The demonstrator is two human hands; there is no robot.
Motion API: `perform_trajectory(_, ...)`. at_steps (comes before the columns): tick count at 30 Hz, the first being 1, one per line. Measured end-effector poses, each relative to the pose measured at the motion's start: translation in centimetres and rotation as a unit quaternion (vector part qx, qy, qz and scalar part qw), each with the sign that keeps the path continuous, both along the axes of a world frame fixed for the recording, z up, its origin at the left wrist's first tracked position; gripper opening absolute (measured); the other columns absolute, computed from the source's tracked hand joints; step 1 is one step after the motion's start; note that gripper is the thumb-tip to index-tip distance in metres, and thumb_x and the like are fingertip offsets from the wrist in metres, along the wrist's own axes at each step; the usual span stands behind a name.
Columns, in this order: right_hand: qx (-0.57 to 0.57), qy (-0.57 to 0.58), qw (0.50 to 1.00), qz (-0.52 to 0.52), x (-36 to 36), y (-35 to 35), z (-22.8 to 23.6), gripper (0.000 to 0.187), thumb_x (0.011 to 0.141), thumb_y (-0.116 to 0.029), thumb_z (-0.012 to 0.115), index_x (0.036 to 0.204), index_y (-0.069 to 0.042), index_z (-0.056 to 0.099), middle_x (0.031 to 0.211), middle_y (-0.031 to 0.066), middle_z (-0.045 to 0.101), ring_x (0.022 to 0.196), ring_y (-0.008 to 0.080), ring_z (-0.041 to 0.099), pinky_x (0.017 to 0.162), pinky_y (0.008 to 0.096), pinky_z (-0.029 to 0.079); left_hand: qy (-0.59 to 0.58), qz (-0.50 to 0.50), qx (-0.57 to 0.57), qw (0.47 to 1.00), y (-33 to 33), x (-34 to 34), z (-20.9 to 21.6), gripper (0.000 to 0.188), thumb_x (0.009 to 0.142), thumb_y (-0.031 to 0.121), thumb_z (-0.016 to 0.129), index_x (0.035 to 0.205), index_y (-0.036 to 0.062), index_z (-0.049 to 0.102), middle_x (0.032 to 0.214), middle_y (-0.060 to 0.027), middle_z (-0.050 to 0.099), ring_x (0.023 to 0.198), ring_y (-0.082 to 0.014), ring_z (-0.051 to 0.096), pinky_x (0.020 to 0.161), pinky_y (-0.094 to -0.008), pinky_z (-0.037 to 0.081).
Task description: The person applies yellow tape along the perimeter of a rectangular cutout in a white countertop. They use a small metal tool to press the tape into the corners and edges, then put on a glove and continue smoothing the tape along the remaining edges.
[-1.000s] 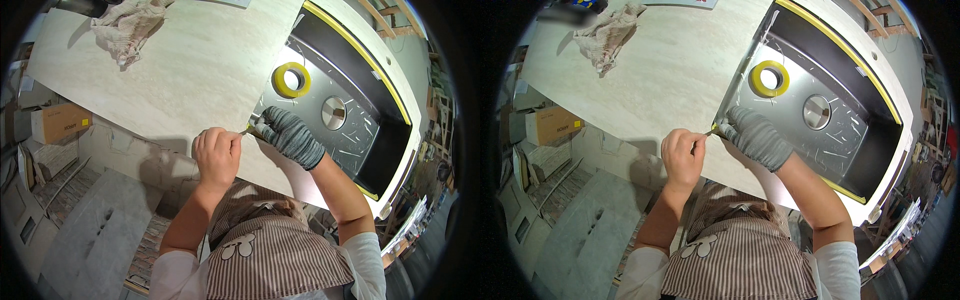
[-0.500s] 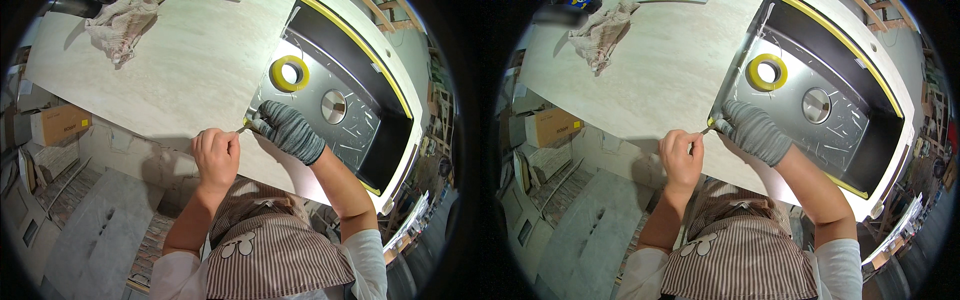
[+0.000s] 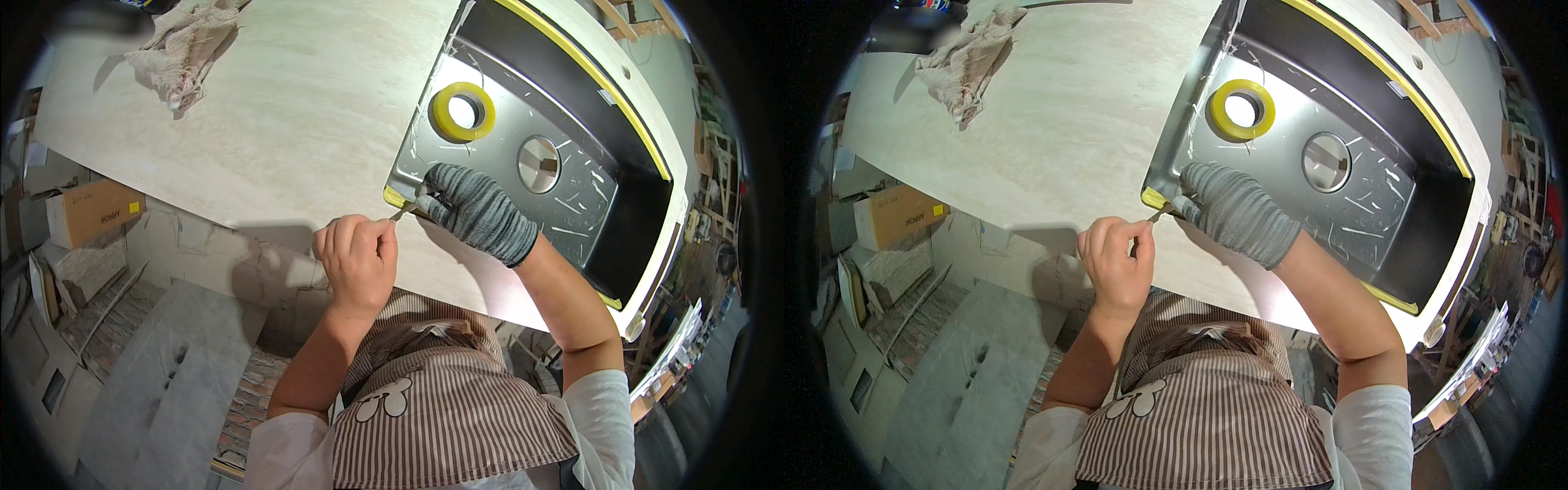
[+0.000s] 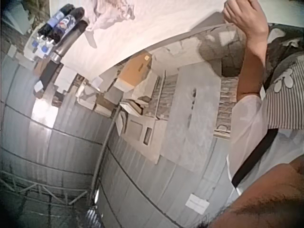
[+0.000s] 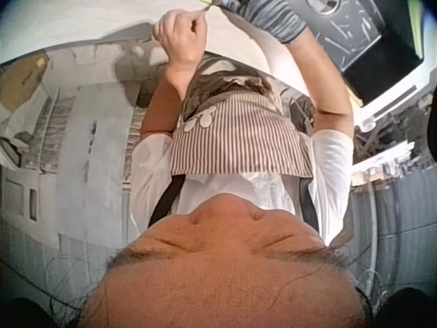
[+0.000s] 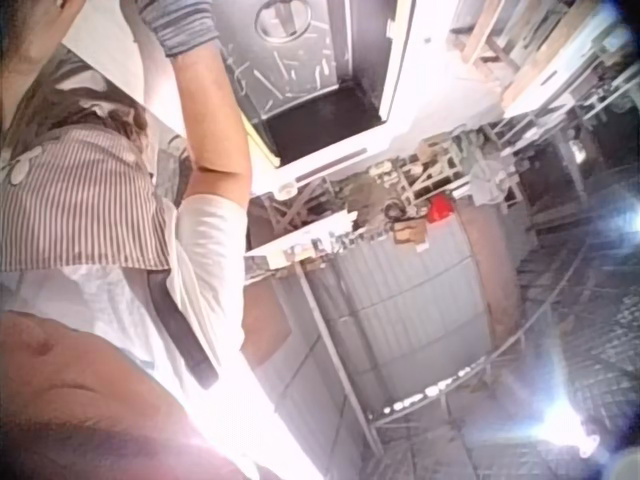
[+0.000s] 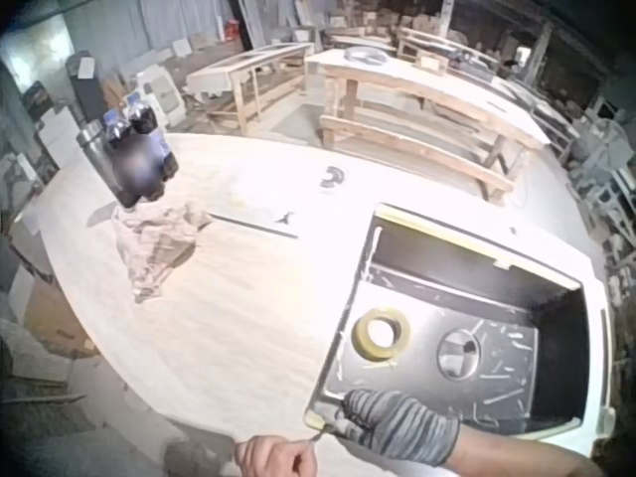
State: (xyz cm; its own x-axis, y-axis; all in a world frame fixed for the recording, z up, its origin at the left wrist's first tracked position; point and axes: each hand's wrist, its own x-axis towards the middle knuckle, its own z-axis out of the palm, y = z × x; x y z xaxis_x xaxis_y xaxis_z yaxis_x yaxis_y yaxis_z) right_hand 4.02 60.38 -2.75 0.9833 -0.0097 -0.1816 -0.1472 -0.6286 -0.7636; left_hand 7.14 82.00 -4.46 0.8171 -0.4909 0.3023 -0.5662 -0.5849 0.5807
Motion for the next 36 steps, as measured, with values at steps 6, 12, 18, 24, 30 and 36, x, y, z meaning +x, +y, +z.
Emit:
perform_trajectory(6, -0.015, -0.004, 1.000, 0.002, -1.0, -0.6, -0.1, 0.021, 0.093, -0.017, 0.078, 0.098, -0.001, 0.066, 0.086, 0.0168, 0.065, 0.079, 0.0373, 0.064, 0.070, 0.0409, 0.053, 0.001, -0.012, -0.005, 1.000, -0.4, -0.6, 0.0, 0.028, 0.082, 0.003, 0.082, 0.101, 0.0117, 0.064, 0.091, -0.0058, 0.063, 0.087, -0.0276, 0.062, 0.081, -0.0432, 0.042)
perform_trajectory(12, -0.029, 0.011, 0.999, 0.014, -1.7, -1.2, 0.0, 0.021, 0.092, -0.017, 0.079, 0.099, -0.002, 0.067, 0.087, 0.0164, 0.066, 0.080, 0.0368, 0.066, 0.071, 0.0407, 0.054, 0.005, -0.020, -0.002, 1.000, -0.8, -1.4, 0.0, 0.028, 0.082, 0.002, 0.081, 0.102, 0.0117, 0.064, 0.091, -0.0057, 0.063, 0.087, -0.0274, 0.061, 0.081, -0.0424, 0.041)
perform_trajectory(18, -0.023, -0.004, 0.999, 0.025, -2.1, -1.8, 0.0, 0.021, 0.091, -0.017, 0.079, 0.099, -0.002, 0.068, 0.089, 0.0167, 0.067, 0.081, 0.0374, 0.066, 0.072, 0.0413, 0.054, 0.004, -0.013, -0.014, 1.000, -1.3, -2.4, -0.3, 0.028, 0.083, 0.002, 0.081, 0.103, 0.0116, 0.064, 0.091, -0.0060, 0.063, 0.085, -0.0275, 0.061, 0.082, -0.0425, 0.041)
perform_trajectory(24, -0.028, -0.002, 0.999, 0.039, -2.9, -2.6, -0.1, 0.021, 0.093, -0.019, 0.077, 0.099, -0.002, 0.068, 0.089, 0.0172, 0.066, 0.082, 0.0378, 0.066, 0.072, 0.0416, 0.054, 0.003, -0.006, -0.012, 1.000, -1.9, -3.3, -0.4, 0.028, 0.083, 0.003, 0.081, 0.103, 0.0119, 0.064, 0.091, -0.0063, 0.062, 0.085, -0.0274, 0.061, 0.081, -0.0428, 0.042)
perform_trajectory(30, -0.009, -0.011, 0.999, 0.044, -3.9, -3.4, -0.2, 0.023, 0.096, -0.023, 0.075, 0.099, -0.001, 0.068, 0.086, 0.0175, 0.064, 0.080, 0.0379, 0.065, 0.072, 0.0421, 0.054, 0.003, -0.007, -0.009, 1.000, -2.6, -4.4, -0.2, 0.028, 0.083, 0.003, 0.082, 0.103, 0.0120, 0.064, 0.092, -0.0061, 0.062, 0.085, -0.0273, 0.061, 0.081, -0.0429, 0.043)
perform_trajectory(36, -0.016, -0.010, 0.999, 0.050, -5.0, -4.2, -0.2, 0.022, 0.096, -0.021, 0.075, 0.099, -0.001, 0.068, 0.086, 0.0179, 0.064, 0.080, 0.0382, 0.065, 0.072, 0.0423, 0.054, 0.007, -0.008, -0.010, 1.000, -3.4, -5.5, -0.1, 0.028, 0.082, 0.003, 0.082, 0.103, 0.0120, 0.064, 0.092, -0.0060, 0.061, 0.085, -0.0269, 0.061, 0.082, -0.0426, 0.042)
